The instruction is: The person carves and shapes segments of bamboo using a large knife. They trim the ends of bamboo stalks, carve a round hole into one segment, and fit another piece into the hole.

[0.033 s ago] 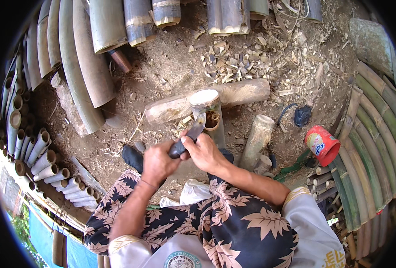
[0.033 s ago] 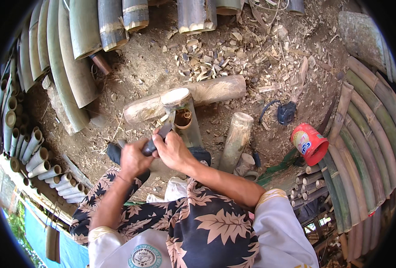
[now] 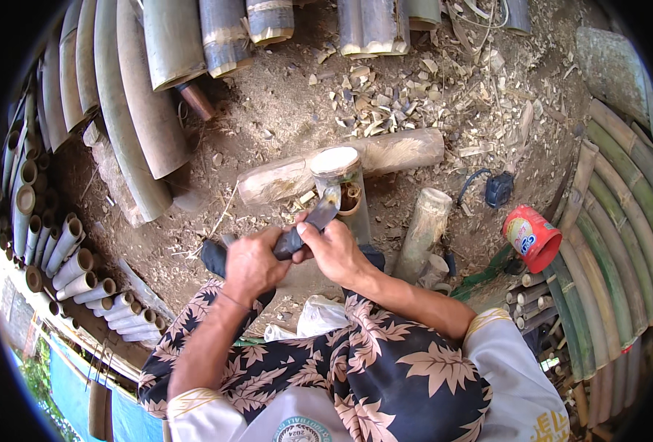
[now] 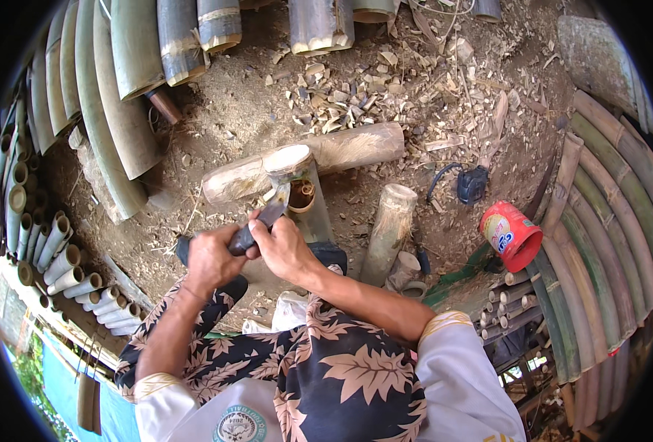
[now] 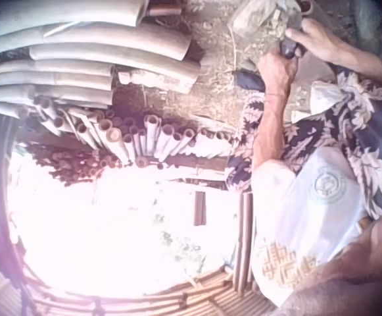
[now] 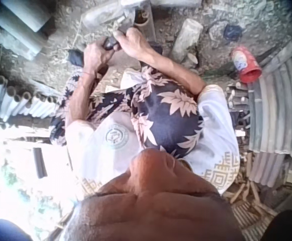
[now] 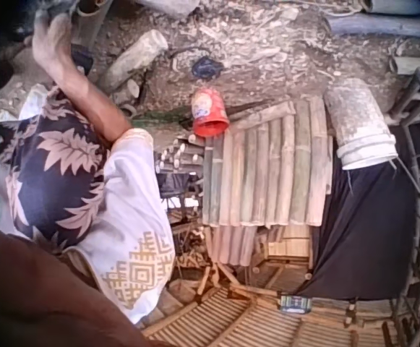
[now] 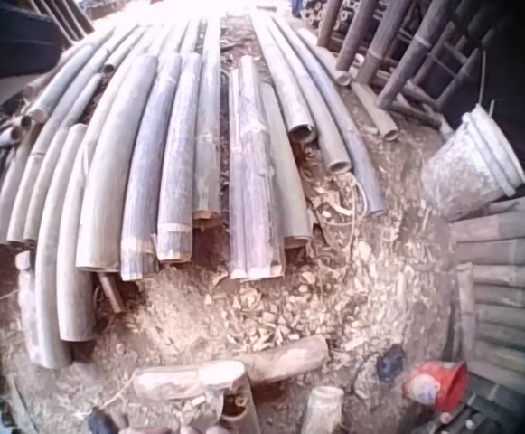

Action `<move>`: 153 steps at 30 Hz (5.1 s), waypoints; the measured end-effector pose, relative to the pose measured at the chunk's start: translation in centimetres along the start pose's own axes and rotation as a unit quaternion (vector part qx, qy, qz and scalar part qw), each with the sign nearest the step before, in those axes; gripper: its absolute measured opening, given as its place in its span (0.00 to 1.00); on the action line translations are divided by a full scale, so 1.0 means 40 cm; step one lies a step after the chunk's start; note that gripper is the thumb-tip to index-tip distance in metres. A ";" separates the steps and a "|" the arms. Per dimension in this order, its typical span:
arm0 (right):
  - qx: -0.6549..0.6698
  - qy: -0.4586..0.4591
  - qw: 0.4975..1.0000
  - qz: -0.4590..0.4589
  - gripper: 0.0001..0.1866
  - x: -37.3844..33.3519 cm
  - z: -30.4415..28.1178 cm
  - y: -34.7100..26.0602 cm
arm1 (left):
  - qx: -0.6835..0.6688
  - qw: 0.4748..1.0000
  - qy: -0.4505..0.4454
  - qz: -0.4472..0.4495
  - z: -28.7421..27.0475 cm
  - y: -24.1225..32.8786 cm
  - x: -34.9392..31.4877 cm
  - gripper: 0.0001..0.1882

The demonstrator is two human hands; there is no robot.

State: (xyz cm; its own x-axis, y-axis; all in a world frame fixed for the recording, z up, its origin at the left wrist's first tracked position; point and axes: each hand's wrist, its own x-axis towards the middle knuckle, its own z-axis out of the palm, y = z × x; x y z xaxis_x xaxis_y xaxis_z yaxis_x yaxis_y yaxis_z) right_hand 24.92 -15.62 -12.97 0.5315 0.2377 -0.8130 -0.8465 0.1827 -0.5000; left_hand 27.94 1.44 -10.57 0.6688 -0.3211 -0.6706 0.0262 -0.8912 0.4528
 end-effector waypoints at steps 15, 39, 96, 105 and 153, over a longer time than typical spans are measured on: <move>0.666 -0.181 0.723 0.033 0.29 -0.036 -0.089 -0.070 | 0.440 0.853 -0.196 0.201 -0.276 0.385 0.238 0.10; -0.776 -0.278 0.540 -0.169 0.10 -0.021 -0.300 -0.401 | -0.920 0.273 -0.068 -0.273 0.153 0.458 0.119 0.19; -0.545 0.021 0.807 -0.224 0.20 -0.111 -0.564 -0.267 | -0.297 0.923 0.242 0.038 -0.086 0.291 0.258 0.29; -0.527 0.398 0.705 -0.259 0.34 0.055 -0.543 -0.226 | -0.218 0.944 0.247 -0.020 -0.172 0.364 0.557 0.38; -0.284 0.595 0.420 -0.624 0.50 -1.254 -0.189 -0.317 | -0.226 0.763 0.074 0.602 -0.288 0.464 -0.227 0.38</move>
State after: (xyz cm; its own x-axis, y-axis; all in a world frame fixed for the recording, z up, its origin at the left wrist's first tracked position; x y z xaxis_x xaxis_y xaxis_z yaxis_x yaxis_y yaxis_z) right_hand 8.76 -37.07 31.88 0.4668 -0.4107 0.7832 0.0197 -0.8806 -0.4735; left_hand 30.92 -8.48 10.71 0.4861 -0.7503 0.4481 -0.4414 0.2318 0.8669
